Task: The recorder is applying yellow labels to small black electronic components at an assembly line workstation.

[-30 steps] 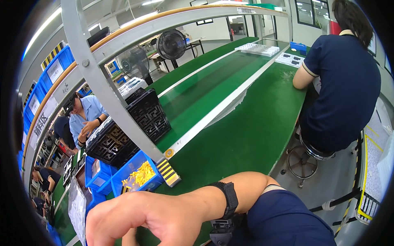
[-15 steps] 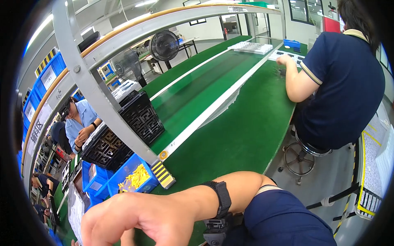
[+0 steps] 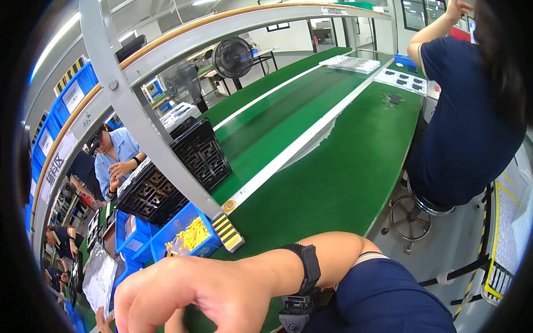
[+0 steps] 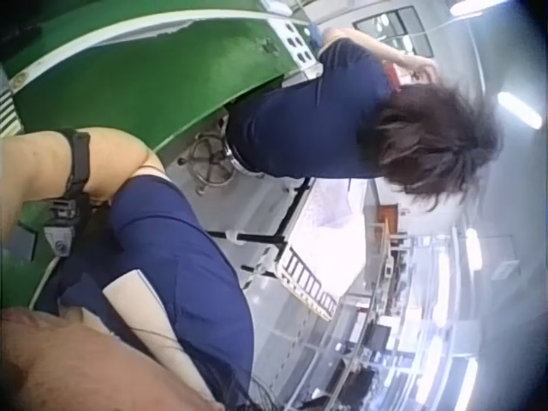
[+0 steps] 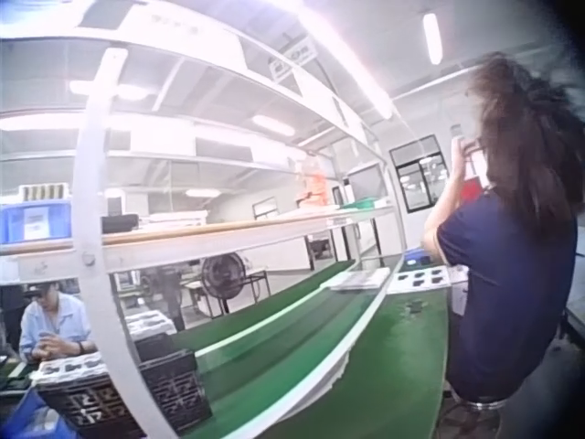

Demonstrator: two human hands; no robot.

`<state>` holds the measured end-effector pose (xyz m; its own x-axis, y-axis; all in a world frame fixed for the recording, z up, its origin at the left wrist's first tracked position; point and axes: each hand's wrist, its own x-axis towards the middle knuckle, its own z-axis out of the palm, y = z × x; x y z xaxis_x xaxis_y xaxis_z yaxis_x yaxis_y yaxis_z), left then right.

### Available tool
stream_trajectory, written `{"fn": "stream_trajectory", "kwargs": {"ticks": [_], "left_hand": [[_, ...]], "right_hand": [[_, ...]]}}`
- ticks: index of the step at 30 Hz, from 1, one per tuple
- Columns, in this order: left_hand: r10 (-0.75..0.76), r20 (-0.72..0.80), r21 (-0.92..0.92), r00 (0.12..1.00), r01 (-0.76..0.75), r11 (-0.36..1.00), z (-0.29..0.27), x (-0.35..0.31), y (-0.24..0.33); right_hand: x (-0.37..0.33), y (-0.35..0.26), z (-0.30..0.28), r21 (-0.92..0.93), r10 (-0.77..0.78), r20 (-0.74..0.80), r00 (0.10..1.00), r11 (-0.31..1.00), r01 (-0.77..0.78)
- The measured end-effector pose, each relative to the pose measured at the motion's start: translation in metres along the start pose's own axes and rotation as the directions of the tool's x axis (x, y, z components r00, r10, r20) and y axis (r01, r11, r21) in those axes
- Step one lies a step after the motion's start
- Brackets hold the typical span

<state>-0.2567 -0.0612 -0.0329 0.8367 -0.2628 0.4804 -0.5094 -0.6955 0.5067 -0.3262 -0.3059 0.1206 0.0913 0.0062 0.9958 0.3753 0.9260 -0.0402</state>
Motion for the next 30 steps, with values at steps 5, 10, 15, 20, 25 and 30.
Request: {"fn": "stream_trajectory", "kwargs": {"ticks": [5, 10, 15, 20, 25, 30], "left_hand": [[-0.05, 0.135, 0.002, 0.99, 0.05, 0.999, -0.006, 0.006, 0.012], [0.031, 0.065, 0.033, 0.997, -0.033, 0.999, -0.003, 0.007, 0.015], [-0.062, 0.022, -0.092, 0.998, 0.064, 0.994, 0.009, 0.002, -0.02], [-0.002, 0.057, -0.094, 0.998, 0.007, 0.996, 0.01, 0.003, -0.022], [0.028, 0.06, -0.109, 0.998, -0.021, 0.994, 0.009, 0.004, -0.013], [-0.009, 0.025, -0.083, 1.0, 0.011, 0.997, 0.008, 0.008, 0.004]], "right_hand": [[0.0, 0.002, -0.014, -0.102, -0.016, 0.099, 0.995, 0.994, 0.027], [-0.003, 0.004, -0.012, -0.05, -0.042, 0.024, 0.999, 0.998, 0.043], [-0.009, 0.006, -0.006, -0.009, 0.064, -0.024, 0.998, 0.998, -0.064], [-0.004, -0.003, -0.013, -0.094, 0.13, 0.051, 0.99, 0.988, -0.124], [-0.003, 0.001, -0.018, -0.086, 0.107, 0.021, 0.994, 0.991, -0.105], [-0.006, 0.005, -0.028, -0.25, 0.087, 0.036, 0.996, 0.965, -0.076]]}}
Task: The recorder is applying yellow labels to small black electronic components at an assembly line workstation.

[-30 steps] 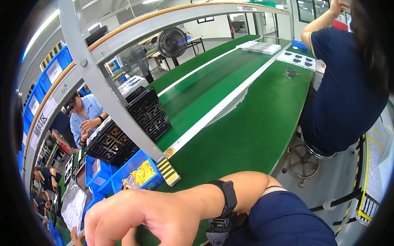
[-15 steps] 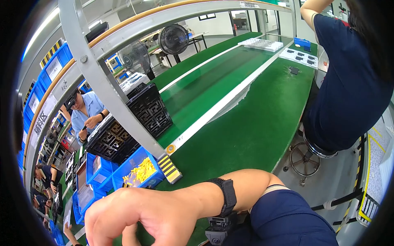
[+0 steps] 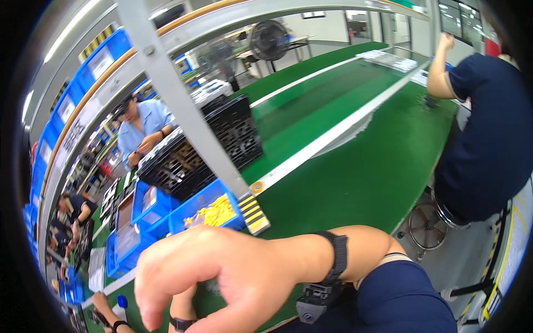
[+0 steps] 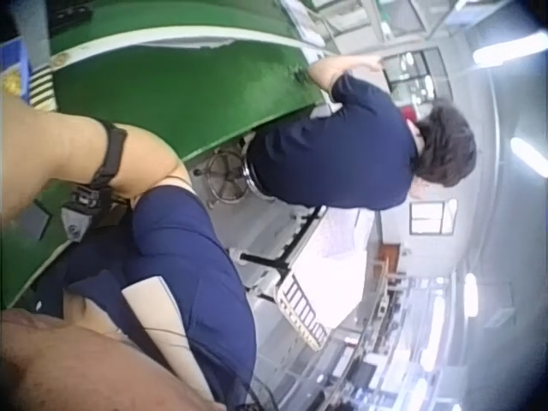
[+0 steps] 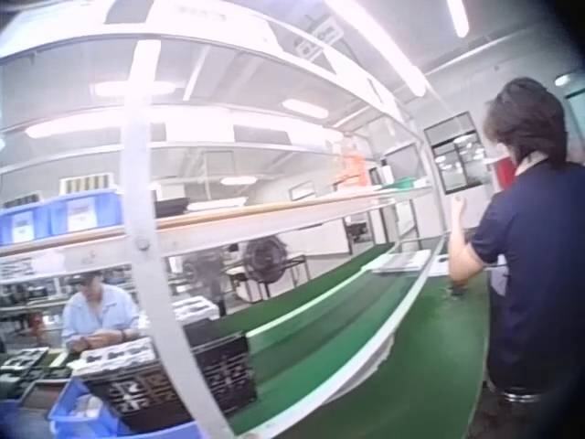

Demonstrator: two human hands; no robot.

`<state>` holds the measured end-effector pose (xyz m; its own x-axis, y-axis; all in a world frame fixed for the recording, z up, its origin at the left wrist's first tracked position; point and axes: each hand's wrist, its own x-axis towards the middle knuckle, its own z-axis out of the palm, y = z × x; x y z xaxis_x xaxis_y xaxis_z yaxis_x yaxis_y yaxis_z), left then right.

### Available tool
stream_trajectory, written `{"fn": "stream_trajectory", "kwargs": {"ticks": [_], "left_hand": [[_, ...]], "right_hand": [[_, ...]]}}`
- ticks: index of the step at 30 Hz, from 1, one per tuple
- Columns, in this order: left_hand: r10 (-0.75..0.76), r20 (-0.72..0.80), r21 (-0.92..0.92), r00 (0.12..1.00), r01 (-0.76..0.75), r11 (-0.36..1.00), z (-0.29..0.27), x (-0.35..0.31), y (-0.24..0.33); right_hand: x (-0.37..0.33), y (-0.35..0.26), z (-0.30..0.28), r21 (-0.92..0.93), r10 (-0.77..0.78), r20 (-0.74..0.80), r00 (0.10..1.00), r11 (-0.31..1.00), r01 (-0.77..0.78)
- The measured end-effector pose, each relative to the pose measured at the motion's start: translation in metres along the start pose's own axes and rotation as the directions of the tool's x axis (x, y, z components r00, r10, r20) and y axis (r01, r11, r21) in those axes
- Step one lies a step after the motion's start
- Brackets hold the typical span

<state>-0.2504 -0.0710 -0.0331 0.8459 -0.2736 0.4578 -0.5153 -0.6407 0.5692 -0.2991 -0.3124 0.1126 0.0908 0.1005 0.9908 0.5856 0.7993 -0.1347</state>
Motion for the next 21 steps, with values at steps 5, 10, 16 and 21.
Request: {"fn": "stream_trajectory", "kwargs": {"ticks": [5, 10, 16, 21], "left_hand": [[0.017, -0.044, -0.012, 0.999, -0.017, 1.0, -0.002, 0.0, 0.011], [0.0, -0.029, -0.009, 1.0, -0.001, 1.0, -0.008, -0.004, 0.016], [0.021, -0.021, 0.022, 1.0, -0.021, 1.0, -0.007, 0.0, 0.015], [0.053, -0.038, 0.025, 0.998, -0.052, 0.998, -0.004, -0.002, 0.012]], "right_hand": [[-0.003, 0.0, 0.01, -0.119, 0.159, 0.006, 0.987, 0.98, -0.157], [0.003, -0.015, 0.007, -0.305, 0.373, 0.289, 0.882, 0.909, -0.284], [-0.008, -0.013, 0.02, -0.162, 0.472, 0.331, 0.817, 0.882, -0.443], [0.006, -0.013, 0.016, -0.181, 0.438, 0.312, 0.843, 0.898, -0.4]]}}
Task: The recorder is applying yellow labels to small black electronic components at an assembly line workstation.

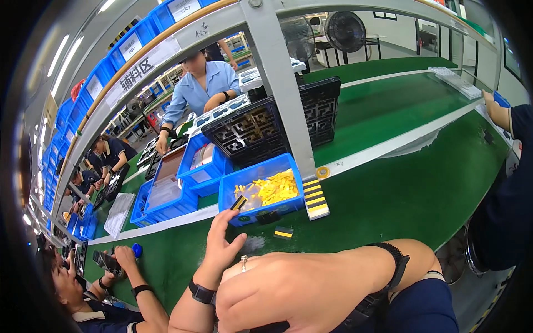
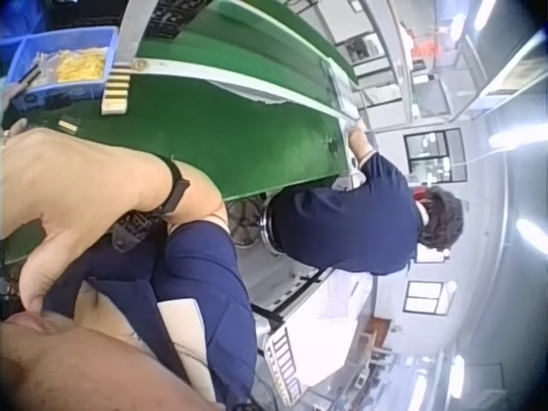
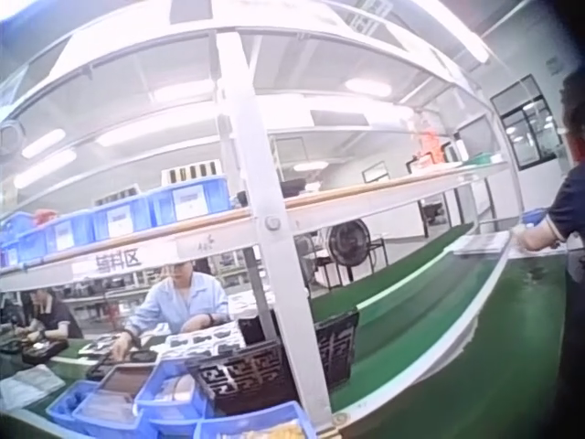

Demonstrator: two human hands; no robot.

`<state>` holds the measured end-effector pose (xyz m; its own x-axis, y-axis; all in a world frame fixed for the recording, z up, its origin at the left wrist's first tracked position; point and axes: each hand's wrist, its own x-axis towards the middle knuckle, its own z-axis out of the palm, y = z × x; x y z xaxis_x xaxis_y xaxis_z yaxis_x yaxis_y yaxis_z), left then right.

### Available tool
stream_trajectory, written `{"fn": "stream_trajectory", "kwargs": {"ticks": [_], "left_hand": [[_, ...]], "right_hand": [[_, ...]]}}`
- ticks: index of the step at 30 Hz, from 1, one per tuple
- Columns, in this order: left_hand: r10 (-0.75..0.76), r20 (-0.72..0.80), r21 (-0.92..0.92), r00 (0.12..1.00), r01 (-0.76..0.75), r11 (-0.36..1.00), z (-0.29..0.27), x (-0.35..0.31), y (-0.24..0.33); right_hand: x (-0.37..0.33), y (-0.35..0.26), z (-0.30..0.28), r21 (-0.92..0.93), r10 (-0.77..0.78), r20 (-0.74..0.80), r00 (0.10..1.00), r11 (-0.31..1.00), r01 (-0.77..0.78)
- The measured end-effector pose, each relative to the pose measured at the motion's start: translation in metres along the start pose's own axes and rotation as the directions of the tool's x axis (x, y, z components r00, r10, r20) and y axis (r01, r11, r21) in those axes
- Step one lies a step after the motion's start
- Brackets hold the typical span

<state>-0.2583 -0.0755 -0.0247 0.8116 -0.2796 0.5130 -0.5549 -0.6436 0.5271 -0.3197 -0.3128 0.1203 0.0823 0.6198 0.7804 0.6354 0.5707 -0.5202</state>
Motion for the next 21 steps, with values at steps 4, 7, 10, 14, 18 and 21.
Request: {"fn": "stream_trajectory", "kwargs": {"ticks": [4, 7, 10, 14, 18, 21], "left_hand": [[-0.019, 0.004, 0.003, 1.0, 0.019, 1.0, -0.002, -0.001, 0.003], [0.008, 0.002, 0.016, 1.0, -0.008, 1.0, -0.002, -0.001, -0.001], [-0.015, 0.017, -0.003, 1.0, 0.015, 1.0, -0.005, 0.0, 0.002], [-0.014, 0.019, -0.004, 1.0, 0.014, 1.0, -0.003, 0.004, 0.005], [-0.021, 0.022, -0.011, 1.0, 0.021, 1.0, -0.002, 0.002, 0.002], [-0.027, 0.025, -0.004, 0.999, 0.027, 1.0, -0.002, 0.0, -0.001]], "right_hand": [[-0.004, 0.006, 0.009, -0.01, -0.065, -0.071, 0.995, 0.998, 0.065], [-0.004, 0.008, 0.01, -0.022, -0.077, -0.085, 0.993, 0.997, 0.076], [-0.012, 0.017, 0.014, -0.043, -0.053, -0.001, 0.999, 0.998, 0.053], [-0.015, 0.011, 0.007, -0.098, 0.047, 0.107, 0.993, 0.994, -0.037], [-0.012, 0.007, 0.0, -0.059, 0.041, 0.073, 0.996, 0.998, -0.037], [-0.007, 0.0, -0.003, -0.006, -0.009, -0.031, 0.999, 1.0, 0.009]]}}
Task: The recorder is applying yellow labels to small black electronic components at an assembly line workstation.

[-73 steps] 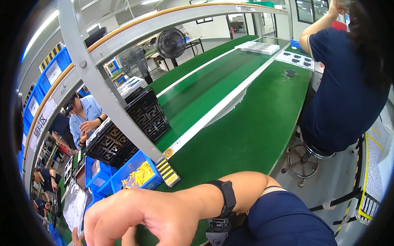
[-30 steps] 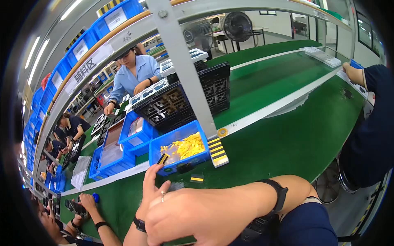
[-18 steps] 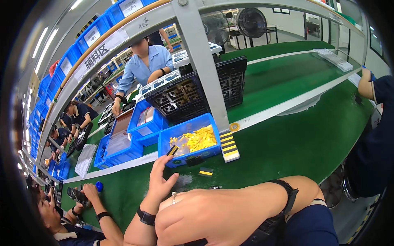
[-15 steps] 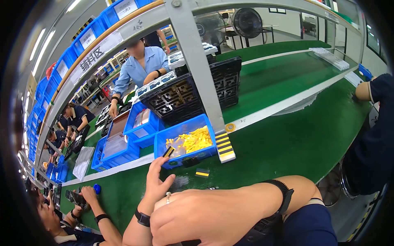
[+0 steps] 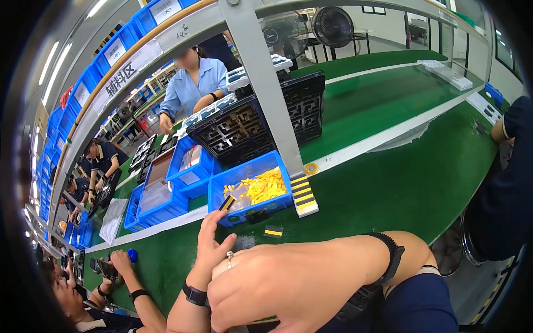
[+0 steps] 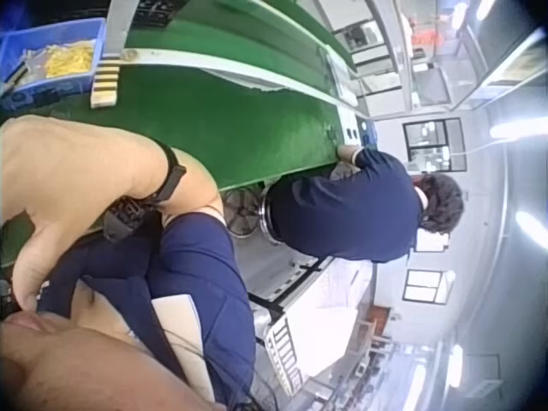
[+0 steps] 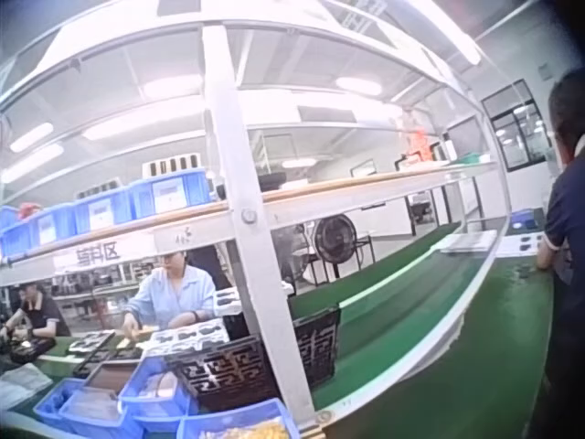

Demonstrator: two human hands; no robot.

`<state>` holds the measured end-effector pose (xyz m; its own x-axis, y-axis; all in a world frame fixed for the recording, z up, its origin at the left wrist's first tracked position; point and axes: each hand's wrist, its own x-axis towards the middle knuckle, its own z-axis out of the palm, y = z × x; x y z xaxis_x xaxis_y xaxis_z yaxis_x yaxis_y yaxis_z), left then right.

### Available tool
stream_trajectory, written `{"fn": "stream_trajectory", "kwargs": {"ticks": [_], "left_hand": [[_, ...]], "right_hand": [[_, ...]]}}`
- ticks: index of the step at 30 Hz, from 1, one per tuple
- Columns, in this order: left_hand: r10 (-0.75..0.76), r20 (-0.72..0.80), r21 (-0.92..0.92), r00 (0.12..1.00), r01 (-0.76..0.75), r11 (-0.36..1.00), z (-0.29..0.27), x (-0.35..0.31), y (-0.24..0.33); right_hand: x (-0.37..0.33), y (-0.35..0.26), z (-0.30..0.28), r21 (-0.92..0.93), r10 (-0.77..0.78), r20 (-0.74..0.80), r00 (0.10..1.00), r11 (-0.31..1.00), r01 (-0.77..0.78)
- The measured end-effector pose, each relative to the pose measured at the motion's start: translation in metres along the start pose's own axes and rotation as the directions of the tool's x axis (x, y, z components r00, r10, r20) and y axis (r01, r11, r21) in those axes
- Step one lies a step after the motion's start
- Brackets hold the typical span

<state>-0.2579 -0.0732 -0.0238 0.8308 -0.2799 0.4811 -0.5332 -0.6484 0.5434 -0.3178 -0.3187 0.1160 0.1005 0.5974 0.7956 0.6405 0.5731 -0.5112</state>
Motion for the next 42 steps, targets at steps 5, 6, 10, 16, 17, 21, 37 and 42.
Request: {"fn": "stream_trajectory", "kwargs": {"ticks": [5, 6, 10, 16, 17, 21, 37, 42], "left_hand": [[0.016, 0.0, -0.005, 1.0, -0.016, 1.0, 0.001, 0.003, 0.003], [0.026, 0.004, -0.01, 1.0, -0.026, 1.0, 0.003, 0.004, 0.002], [0.049, -0.022, -0.012, 0.999, -0.049, 0.999, 0.0, 0.002, 0.0], [0.015, -0.014, -0.001, 1.0, -0.015, 1.0, 0.0, 0.002, 0.005], [0.02, -0.005, -0.003, 1.0, -0.02, 1.0, 0.0, 0.001, 0.005], [0.019, 0.001, 0.005, 1.0, -0.019, 1.0, 0.001, 0.002, 0.003], [0.039, -0.013, -0.013, 0.999, -0.039, 0.999, 0.001, 0.002, 0.0], [0.04, -0.017, -0.022, 0.999, -0.04, 0.999, 0.001, 0.003, 0.0]], "right_hand": [[-0.003, -0.005, -0.005, -0.123, 0.03, -0.012, 0.999, 0.992, -0.031], [-0.003, -0.006, -0.006, -0.134, 0.032, -0.017, 0.999, 0.99, -0.034], [-0.003, -0.002, -0.011, -0.231, -0.02, -0.006, 1.0, 0.973, 0.018], [-0.007, -0.005, -0.018, -0.26, 0.014, -0.017, 1.0, 0.965, -0.018], [-0.008, -0.003, -0.019, -0.219, 0.026, 0.011, 1.0, 0.975, -0.023], [-0.007, -0.004, -0.018, -0.217, 0.04, 0.009, 0.999, 0.975, -0.037], [-0.005, -0.007, -0.018, -0.291, 0.019, -0.002, 1.0, 0.956, -0.018], [-0.007, -0.005, -0.018, -0.257, 0.03, 0.005, 1.0, 0.966, -0.028]]}}
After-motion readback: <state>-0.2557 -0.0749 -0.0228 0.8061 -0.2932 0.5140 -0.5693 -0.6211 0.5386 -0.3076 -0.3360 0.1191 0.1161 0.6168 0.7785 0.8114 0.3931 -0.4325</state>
